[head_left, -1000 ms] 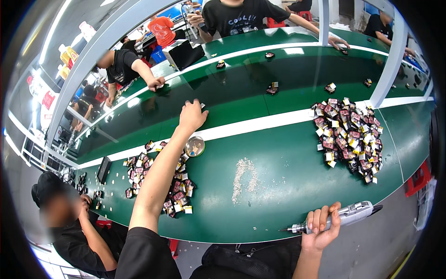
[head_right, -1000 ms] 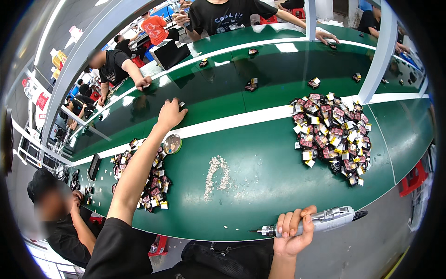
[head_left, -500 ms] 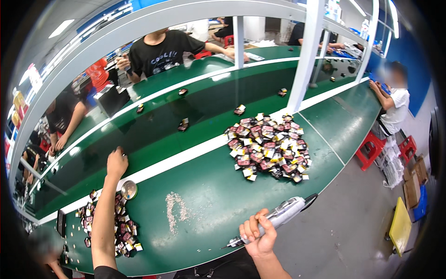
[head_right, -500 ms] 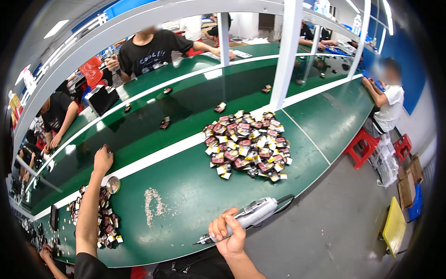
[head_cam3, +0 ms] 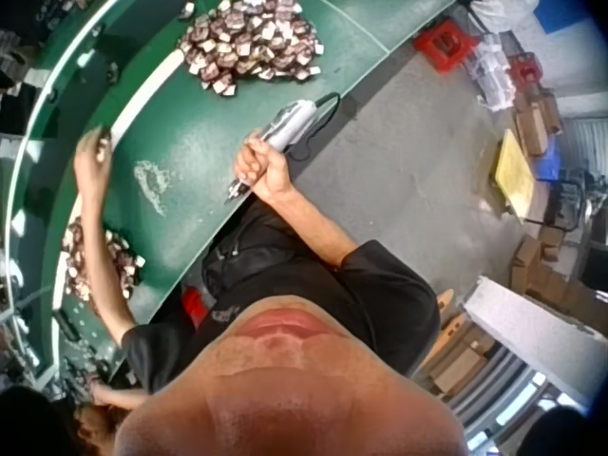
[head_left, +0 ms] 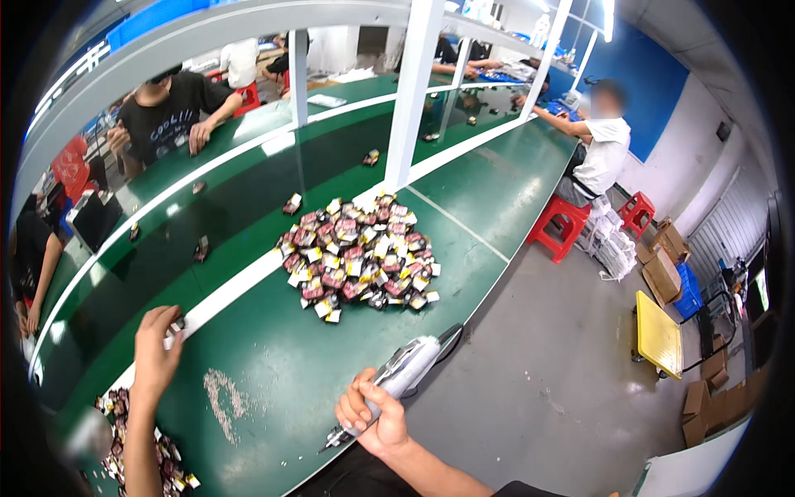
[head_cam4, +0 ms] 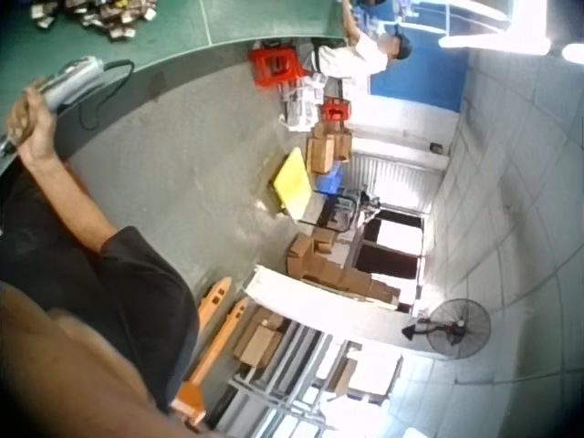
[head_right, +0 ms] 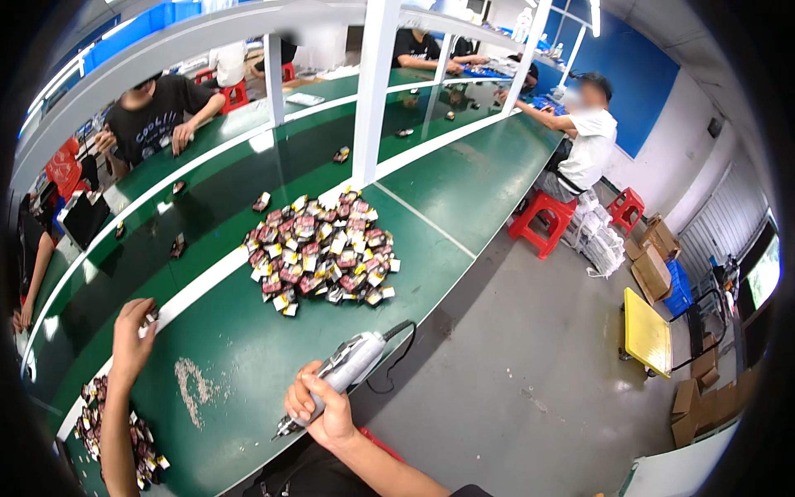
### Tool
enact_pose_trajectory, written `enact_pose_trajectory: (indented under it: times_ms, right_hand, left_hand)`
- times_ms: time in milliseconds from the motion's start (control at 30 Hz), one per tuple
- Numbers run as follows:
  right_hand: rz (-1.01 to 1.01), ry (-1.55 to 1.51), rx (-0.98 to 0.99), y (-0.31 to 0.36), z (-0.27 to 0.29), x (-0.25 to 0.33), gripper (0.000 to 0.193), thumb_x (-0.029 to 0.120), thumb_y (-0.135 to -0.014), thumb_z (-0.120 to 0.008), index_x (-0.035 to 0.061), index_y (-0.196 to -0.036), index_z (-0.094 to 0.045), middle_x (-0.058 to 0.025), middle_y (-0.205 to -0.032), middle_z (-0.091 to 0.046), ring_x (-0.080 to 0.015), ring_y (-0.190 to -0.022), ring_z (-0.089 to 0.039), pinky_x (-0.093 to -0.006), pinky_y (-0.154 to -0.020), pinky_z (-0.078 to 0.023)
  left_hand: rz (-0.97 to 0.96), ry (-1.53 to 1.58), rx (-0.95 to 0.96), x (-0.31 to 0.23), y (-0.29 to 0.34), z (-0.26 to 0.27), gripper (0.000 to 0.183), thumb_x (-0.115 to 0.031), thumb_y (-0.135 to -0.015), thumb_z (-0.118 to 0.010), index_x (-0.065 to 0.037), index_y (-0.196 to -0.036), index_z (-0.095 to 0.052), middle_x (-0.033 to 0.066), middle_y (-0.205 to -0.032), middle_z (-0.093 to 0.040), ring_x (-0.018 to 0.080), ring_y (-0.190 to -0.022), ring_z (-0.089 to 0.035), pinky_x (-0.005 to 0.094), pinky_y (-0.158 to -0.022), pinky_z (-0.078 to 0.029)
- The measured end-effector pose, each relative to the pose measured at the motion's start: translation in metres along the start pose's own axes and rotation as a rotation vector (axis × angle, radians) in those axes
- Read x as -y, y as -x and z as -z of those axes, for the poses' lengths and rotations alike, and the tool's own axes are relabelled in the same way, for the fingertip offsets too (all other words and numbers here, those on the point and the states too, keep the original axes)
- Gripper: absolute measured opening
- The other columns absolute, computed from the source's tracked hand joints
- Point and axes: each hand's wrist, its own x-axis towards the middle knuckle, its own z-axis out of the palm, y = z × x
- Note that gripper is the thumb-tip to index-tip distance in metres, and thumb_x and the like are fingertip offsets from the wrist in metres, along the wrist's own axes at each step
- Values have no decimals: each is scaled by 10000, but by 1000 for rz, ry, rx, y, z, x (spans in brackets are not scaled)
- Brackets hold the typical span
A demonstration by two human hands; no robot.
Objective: The person is using an electric screwdriver to assemble small electronic components on a factory assembly line.
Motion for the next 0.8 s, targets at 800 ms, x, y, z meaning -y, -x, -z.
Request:
enact_pose_trajectory:
  times_ms: [800]
  right_hand:
    - [113, 366, -237, 46, 0, -6, 118, 186, -918, -428, 78, -914, -477, -16, -498, -369, -129, -377, -372, -266, -430, -369]
  left_hand:
    - [-713, 89, 149, -182, 61, -98, 390, -21, -588, -629, 126, -948, -612, 225, -999, -620, 266, -765, -609, 313, -577, -535]
